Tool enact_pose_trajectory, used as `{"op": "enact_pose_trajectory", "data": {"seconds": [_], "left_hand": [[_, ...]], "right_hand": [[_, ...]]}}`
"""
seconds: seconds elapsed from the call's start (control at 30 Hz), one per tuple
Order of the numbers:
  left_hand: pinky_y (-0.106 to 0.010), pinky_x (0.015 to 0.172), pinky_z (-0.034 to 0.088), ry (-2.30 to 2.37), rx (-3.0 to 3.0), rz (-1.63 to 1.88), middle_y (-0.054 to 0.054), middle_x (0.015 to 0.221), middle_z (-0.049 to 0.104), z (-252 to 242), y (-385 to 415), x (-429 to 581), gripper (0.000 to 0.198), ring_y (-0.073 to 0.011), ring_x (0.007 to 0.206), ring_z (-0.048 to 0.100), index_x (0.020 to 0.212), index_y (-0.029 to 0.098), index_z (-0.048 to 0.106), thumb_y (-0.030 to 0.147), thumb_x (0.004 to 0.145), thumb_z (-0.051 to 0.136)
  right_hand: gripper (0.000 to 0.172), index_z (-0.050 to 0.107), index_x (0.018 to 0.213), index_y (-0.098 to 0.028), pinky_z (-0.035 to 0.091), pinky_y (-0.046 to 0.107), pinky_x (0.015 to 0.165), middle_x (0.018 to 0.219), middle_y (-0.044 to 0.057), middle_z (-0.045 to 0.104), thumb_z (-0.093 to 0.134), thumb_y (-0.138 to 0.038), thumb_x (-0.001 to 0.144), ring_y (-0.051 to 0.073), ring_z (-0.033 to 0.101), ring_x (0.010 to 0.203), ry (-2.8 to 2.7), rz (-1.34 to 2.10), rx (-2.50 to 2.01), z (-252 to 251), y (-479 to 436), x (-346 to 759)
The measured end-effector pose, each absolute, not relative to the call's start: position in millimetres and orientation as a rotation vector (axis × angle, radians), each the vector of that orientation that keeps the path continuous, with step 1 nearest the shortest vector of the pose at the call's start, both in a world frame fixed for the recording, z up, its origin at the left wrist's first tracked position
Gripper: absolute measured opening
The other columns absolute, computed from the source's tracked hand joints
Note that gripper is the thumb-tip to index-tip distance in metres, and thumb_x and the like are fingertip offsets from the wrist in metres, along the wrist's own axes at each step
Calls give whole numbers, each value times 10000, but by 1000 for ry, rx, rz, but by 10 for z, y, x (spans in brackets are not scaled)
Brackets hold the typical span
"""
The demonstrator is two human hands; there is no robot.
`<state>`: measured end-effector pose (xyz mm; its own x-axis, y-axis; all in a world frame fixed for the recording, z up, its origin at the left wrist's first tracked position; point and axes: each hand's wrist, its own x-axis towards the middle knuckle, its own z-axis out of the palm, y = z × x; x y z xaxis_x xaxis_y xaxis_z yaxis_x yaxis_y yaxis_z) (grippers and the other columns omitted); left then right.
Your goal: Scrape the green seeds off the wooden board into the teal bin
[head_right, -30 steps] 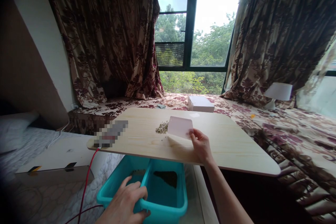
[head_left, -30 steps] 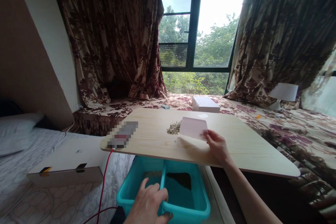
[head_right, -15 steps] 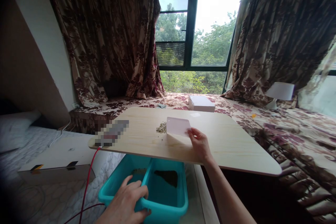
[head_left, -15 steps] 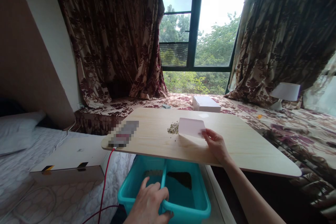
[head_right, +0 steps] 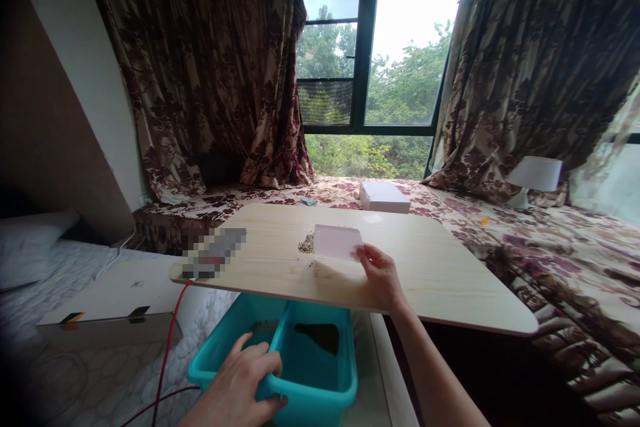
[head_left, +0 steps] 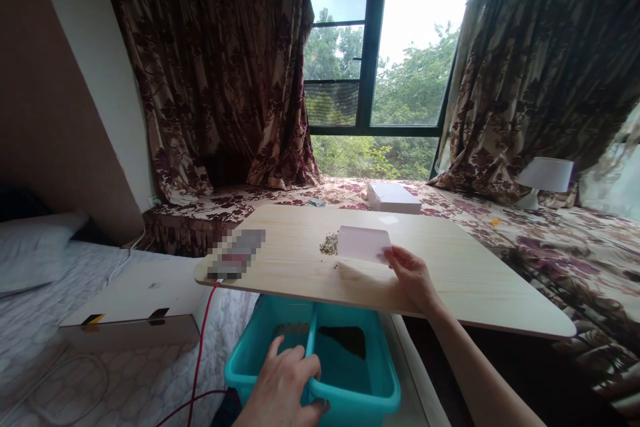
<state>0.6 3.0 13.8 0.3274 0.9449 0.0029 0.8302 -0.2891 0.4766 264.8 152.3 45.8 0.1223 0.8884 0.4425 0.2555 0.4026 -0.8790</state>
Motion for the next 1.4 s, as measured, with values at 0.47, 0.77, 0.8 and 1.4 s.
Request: {"op": "enact_pose_trajectory", "data": {"seconds": [0.47, 0.77, 0.8, 1.4], "left_hand": [[-431, 1092, 136, 1578, 2083, 535, 66, 806, 545, 293, 11, -203, 115, -154, 890, 568, 772, 240, 516, 220, 757, 628], [-438, 1088, 146, 1632, 2072, 537, 53, 818, 566, 387, 1, -300, 98, -172, 914, 566, 773, 245, 512, 247, 783, 610], [-439, 1088, 144, 1637, 2076, 534, 54, 818, 568, 385, 3, -307, 98, -172, 914, 568, 777, 246, 514, 249, 784, 611], [-450, 1103, 168, 1484, 2310, 461, 52, 828, 541, 150, 48, 53, 198, -164, 925, 568, 827, 247, 555, 312, 741, 722]], "right_hand": [[228, 722, 695, -183, 514, 265, 580, 675, 28, 723, 650, -399, 691, 186, 644, 627, -1602, 708, -1171, 419, 1233, 2557], [232, 707, 736, -179, 523, 297, 657, 762, 68, 743, 618, -390, 697, 210, 670, 715, -1522, 668, -1136, 475, 1440, 2356], [225, 704, 737, -179, 518, 299, 663, 756, 66, 743, 607, -378, 703, 209, 670, 715, -1528, 649, -1149, 483, 1473, 2328], [318, 723, 836, -168, 503, 295, 594, 774, 73, 750, 679, -402, 625, 193, 641, 649, -1118, 557, -1279, 558, 1427, 2912]]}}
